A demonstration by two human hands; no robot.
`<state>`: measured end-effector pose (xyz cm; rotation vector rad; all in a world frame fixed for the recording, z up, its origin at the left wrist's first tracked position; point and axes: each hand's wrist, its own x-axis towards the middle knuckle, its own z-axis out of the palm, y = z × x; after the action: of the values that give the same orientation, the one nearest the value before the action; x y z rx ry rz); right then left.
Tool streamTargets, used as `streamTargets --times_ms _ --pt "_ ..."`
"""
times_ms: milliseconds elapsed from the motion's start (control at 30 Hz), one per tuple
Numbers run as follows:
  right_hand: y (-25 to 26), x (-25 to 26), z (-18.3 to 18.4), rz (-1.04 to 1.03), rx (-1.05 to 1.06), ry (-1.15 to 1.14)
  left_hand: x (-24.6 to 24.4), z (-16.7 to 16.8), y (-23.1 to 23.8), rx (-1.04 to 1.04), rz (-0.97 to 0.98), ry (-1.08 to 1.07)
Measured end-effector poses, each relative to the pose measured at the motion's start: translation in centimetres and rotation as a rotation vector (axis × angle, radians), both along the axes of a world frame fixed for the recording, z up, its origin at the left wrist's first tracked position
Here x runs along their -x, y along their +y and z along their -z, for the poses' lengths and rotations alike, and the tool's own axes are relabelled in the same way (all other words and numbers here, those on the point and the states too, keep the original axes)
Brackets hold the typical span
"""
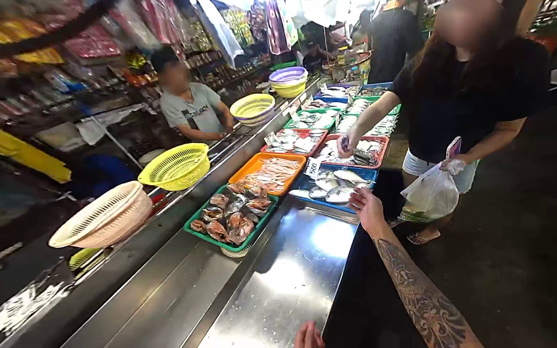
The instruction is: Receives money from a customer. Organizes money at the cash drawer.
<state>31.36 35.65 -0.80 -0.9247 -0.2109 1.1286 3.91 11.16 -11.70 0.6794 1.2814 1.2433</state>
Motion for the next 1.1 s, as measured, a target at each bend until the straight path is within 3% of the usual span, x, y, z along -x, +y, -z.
streamTargets --times_ms 100,233,333,433,633,767,933,1033,1100 --pt "-1.0 -1.6 0.5 0.073 0.029 -0.059 -4.7 -3.3 5.1 -0.139 0.1 0.134" --pt "0.0 -3.6 3.1 0.055 -0.101 0.313 -11.9 -8.0 11.8 -0.071 0.174 -0.124" --pt "0.1 -3.4 3.9 0.113 -0.223 0.538 -15.3 -8.1 14.0 0.036 0.088 -0.2" --pt "-0.8 -3.6 4.7 0.137 -0.297 0.677 -15.9 -6.3 13.2 0.116 0.062 -0.184" --pt "-0.9 -5.1 8.1 0.153 -0.343 0.589 -13.8 -2.8 11.4 0.21 0.018 -0.131" --pt "-1.4 -5.6 8.5 0.176 -0.338 0.682 -12.3 -1.4 10.4 0.249 -0.016 -0.127" --pt "-1.7 -6.8 8.6 0.045 -0.484 0.757 -10.7 0.4 8.6 0.276 -0.033 -0.122" --pt "-3.2 -6.1 8.0 -0.015 -0.452 0.706 -9.5 0.5 6.1 0.177 -0.006 0.019" --pt "-6.3 -4.0 8.4 -0.105 -0.415 0.671 -8.7 -0.1 3.5 -0.047 0.059 0.236"
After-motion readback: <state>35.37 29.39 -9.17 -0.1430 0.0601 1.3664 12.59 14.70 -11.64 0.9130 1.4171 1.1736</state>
